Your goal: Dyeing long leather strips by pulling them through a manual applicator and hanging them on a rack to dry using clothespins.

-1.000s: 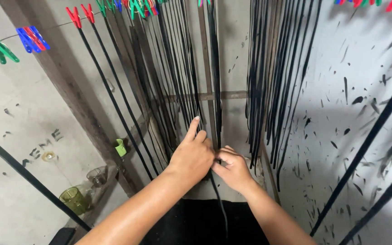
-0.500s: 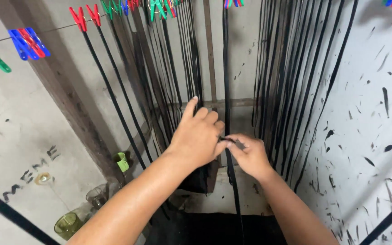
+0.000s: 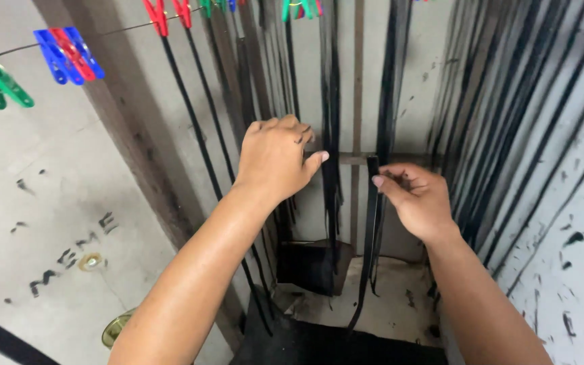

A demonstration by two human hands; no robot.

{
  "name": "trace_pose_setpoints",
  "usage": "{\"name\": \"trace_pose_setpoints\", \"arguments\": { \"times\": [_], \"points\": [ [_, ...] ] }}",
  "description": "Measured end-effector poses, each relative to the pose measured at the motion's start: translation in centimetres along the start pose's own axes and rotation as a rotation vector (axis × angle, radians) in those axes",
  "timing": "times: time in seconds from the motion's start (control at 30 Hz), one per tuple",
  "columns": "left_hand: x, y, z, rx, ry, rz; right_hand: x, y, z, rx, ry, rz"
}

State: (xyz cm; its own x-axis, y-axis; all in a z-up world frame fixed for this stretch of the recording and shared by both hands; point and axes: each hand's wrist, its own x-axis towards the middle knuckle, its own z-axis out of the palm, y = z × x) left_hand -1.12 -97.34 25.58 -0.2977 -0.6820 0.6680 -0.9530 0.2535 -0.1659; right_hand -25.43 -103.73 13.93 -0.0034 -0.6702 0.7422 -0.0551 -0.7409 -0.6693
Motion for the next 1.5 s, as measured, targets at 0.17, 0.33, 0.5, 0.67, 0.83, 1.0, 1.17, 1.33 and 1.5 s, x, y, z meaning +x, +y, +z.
{"name": "trace_pose_setpoints", "arguments": {
  "times": [0.17,0.33,0.5,0.67,0.83,1.0,1.17,1.33,1.5],
  "points": [
    [0.1,-3.7,-2.4,0.265,0.18,-0.062,2.5,1.2,3.1,0.207,-0.125,-0.009],
    [-0.7,-10.5,-8.3,0.871,0.472,-0.03,5.5,1.7,7.7,0.464,-0.291,0.151],
    [-1.3,-17.2,-11.1,0.91,0.27,-0.289,8.5,1.7,12.0,0.662,-0.445,0.188],
    [-3.4,-23.2,-12.2,1.168,0.071,-0.431,10.4,1.5,15.0,0.886,-0.582,0.3],
    [-5.2,-22.7,-14.3,1.261,-0.023,-0.426,10.6,1.4,17.5,1.009,-0.686,0.375],
    [-6.3,-19.5,-16.9,1.357,-0.077,-0.447,10.2,0.7,20.6,1.077,-0.722,0.36],
    [-5.3,-18.2,-16.8,1.356,-0.087,-0.412,10.7,-0.5,24.1,1.078,-0.716,0.312],
    [-2.3,-17.5,-15.5,1.097,-0.076,-0.256,11.5,-2.2,26.4,1.229,-0.797,0.348],
    [-1.1,-19.0,-14.5,1.214,-0.193,-0.248,11.7,-3.0,28.0,1.291,-0.854,0.332]
  ]
}}
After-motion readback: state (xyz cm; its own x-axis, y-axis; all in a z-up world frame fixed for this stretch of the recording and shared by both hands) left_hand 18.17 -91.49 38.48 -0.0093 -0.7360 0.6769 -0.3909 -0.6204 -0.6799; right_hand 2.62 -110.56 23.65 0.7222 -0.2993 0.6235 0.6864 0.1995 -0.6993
